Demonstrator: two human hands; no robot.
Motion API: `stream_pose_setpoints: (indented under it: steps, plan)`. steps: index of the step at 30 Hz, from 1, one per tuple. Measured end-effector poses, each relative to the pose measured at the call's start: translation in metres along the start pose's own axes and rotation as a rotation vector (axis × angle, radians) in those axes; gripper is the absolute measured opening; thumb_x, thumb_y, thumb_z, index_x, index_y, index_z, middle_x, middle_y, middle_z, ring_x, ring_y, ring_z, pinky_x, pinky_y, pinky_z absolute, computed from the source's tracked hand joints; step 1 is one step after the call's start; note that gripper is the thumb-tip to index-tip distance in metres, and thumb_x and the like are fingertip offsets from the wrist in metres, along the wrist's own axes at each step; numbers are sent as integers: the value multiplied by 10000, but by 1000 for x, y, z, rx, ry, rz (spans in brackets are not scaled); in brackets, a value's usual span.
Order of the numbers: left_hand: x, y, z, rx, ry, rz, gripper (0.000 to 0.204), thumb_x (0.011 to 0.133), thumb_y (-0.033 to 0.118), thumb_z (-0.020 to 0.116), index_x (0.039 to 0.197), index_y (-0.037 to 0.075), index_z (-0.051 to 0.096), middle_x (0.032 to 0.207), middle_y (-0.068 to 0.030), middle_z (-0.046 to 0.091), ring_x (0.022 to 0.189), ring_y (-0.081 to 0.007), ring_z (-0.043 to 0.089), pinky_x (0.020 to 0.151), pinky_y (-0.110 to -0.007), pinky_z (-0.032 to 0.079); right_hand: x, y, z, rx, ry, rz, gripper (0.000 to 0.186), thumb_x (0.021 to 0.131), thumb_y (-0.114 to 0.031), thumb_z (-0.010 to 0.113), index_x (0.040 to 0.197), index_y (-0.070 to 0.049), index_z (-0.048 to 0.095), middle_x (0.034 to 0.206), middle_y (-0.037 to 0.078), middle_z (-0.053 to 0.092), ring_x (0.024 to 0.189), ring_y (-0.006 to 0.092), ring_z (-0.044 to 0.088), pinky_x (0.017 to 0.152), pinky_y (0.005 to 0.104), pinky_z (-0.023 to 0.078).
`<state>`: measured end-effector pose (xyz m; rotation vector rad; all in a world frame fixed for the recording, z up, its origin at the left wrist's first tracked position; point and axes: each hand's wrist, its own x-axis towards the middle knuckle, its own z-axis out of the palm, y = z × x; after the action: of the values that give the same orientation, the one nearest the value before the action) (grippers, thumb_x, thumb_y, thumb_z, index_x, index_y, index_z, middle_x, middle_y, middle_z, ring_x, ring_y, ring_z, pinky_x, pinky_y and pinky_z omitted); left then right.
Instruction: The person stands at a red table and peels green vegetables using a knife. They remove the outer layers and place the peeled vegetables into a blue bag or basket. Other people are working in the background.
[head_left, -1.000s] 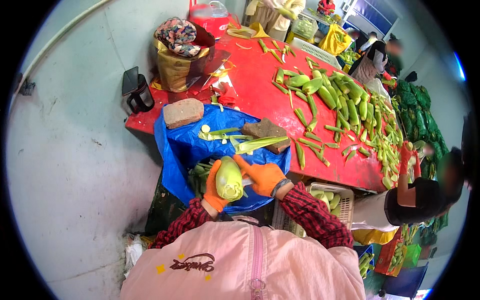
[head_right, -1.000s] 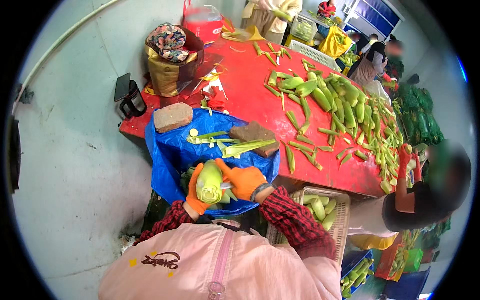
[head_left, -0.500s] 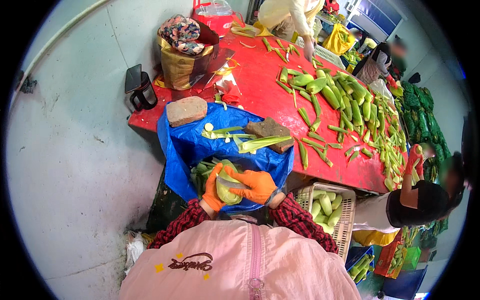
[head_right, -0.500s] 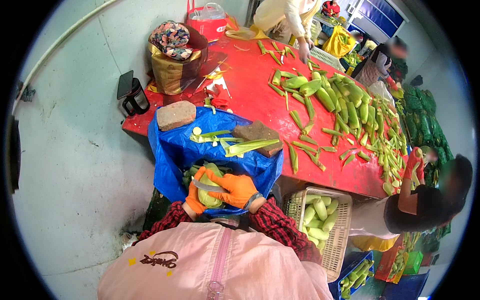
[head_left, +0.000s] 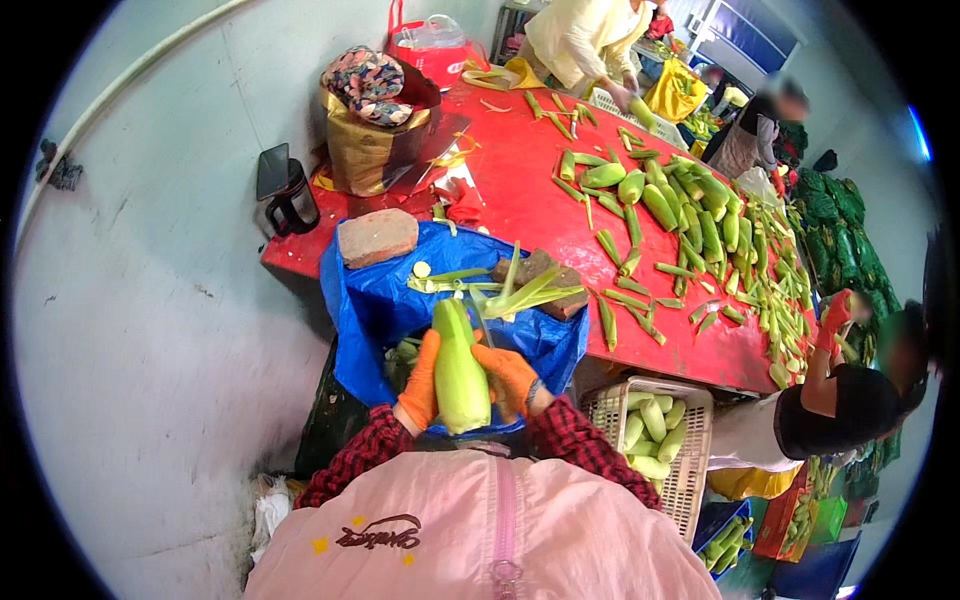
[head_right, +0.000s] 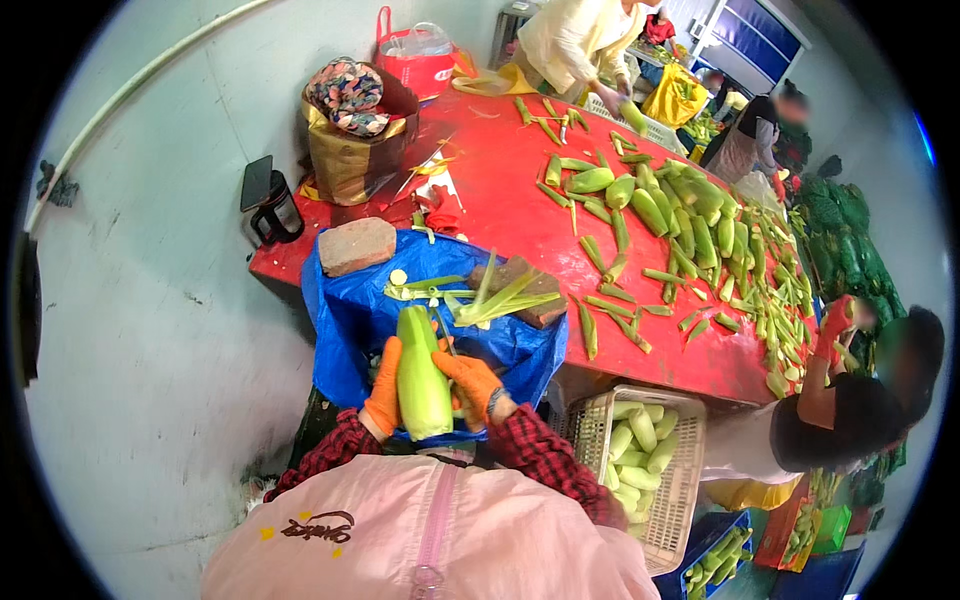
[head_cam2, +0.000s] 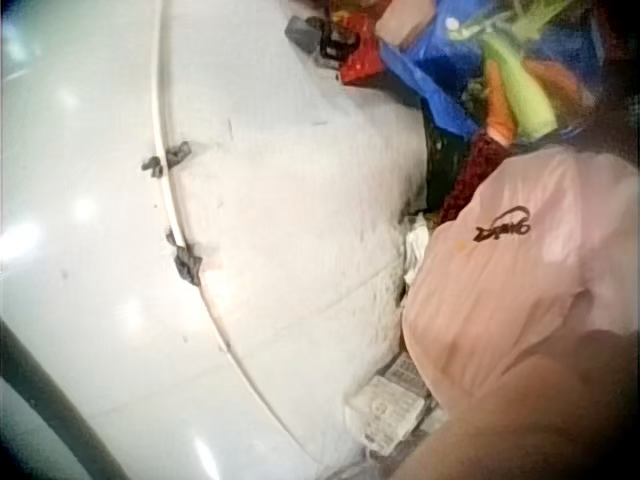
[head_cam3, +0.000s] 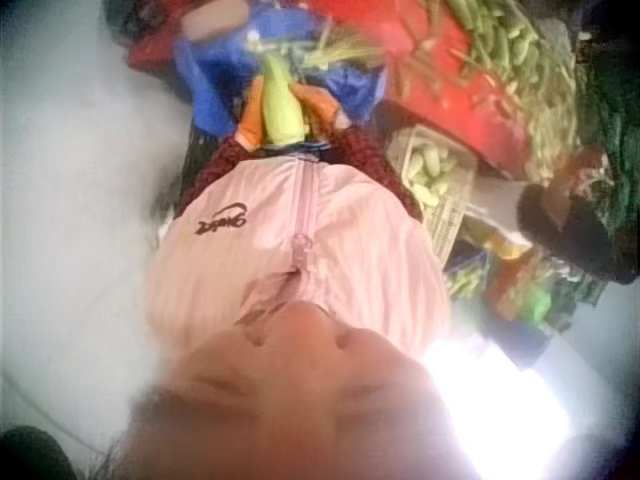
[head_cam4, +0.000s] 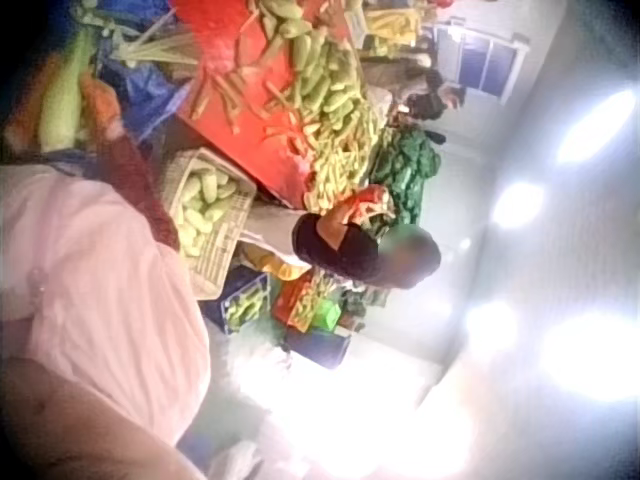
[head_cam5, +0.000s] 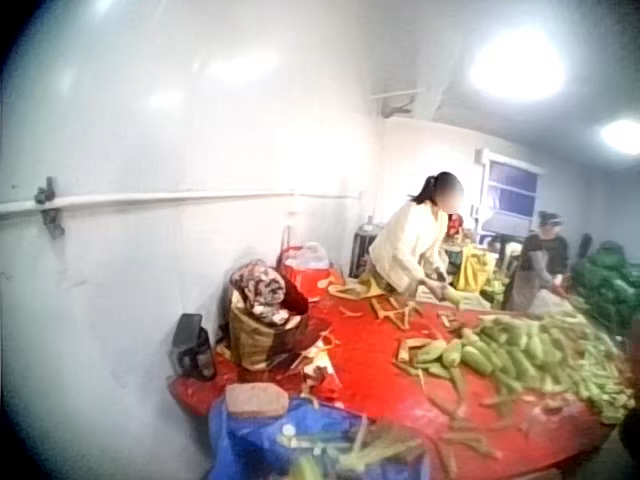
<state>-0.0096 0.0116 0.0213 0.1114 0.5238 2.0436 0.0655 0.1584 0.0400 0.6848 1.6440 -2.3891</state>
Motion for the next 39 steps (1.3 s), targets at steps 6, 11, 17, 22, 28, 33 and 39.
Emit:
stream_pose_setpoints:
  steps: [6, 11, 17, 22, 28, 33, 39]
  plan:
    - [14, -17, -17, 614, 327, 76, 620, 882, 517, 624, 1313, 91, 492, 1144, -65, 604, 1005, -162, 577, 851, -304, 486, -13, -32, -2, -414, 85, 51, 408, 827, -387, 682, 930, 7, 657, 677, 47, 596, 533, 95, 524, 469, 260, 408]
    - [11, -10, -6, 756, 279, 169, 629, 883, 476, 648, 1321, 60, 475, 1134, -46, 593, 989, -125, 559, 861, -282, 470, -20, -43, -2, -482, 63, 52, 330, 790, -300, 686, 933, -4, 655, 649, 69, 592, 523, 119, 557, 454, 262, 428]
    - [8, -7, -17, 714, 186, 127, 629, 902, 416, 648, 1357, 36, 438, 1181, -55, 572, 1027, -126, 549, 883, -273, 462, -9, -19, -14, -375, 112, 12, 209, 771, -155, 631, 891, 15, 643, 654, 79, 610, 498, 134, 546, 437, 278, 428]
    - [10, -7, -30, 637, 139, 89, 663, 896, 421, 653, 1380, 30, 425, 1212, -55, 562, 1055, -134, 543, 900, -291, 460, 8, 2, -17, -188, 210, -34, 153, 747, -94, 599, 848, 15, 637, 674, 87, 615, 488, 157, 533, 467, 297, 443]
    - [17, 6, -17, 1061, 271, 172, 696, 878, 425, 663, 1402, 35, 421, 1257, -103, 562, 1120, -183, 541, 940, -301, 436, 25, 33, -24, 35, 436, -7, 154, 732, -56, 595, 868, 4, 633, 621, 84, 580, 467, 170, 498, 453, 308, 417]
    - [14, -10, 4, 1220, 411, 260, 859, 835, 437, 695, 1469, 33, 281, 1327, -138, 514, 1200, -207, 510, 971, -308, 424, 10, 22, -8, 90, 386, -81, 169, 732, -38, 574, 894, -5, 613, 690, 85, 596, 468, 176, 508, 467, 295, 429]
    - [26, -7, 1, 672, 346, 215, 718, 792, 222, 783, 1374, 41, 403, 1242, -80, 553, 1100, -162, 549, 924, -303, 471, -6, 17, -1, 302, 31, -94, 228, 739, -63, 588, 960, -9, 599, 728, 80, 606, 493, 181, 524, 497, 297, 450]
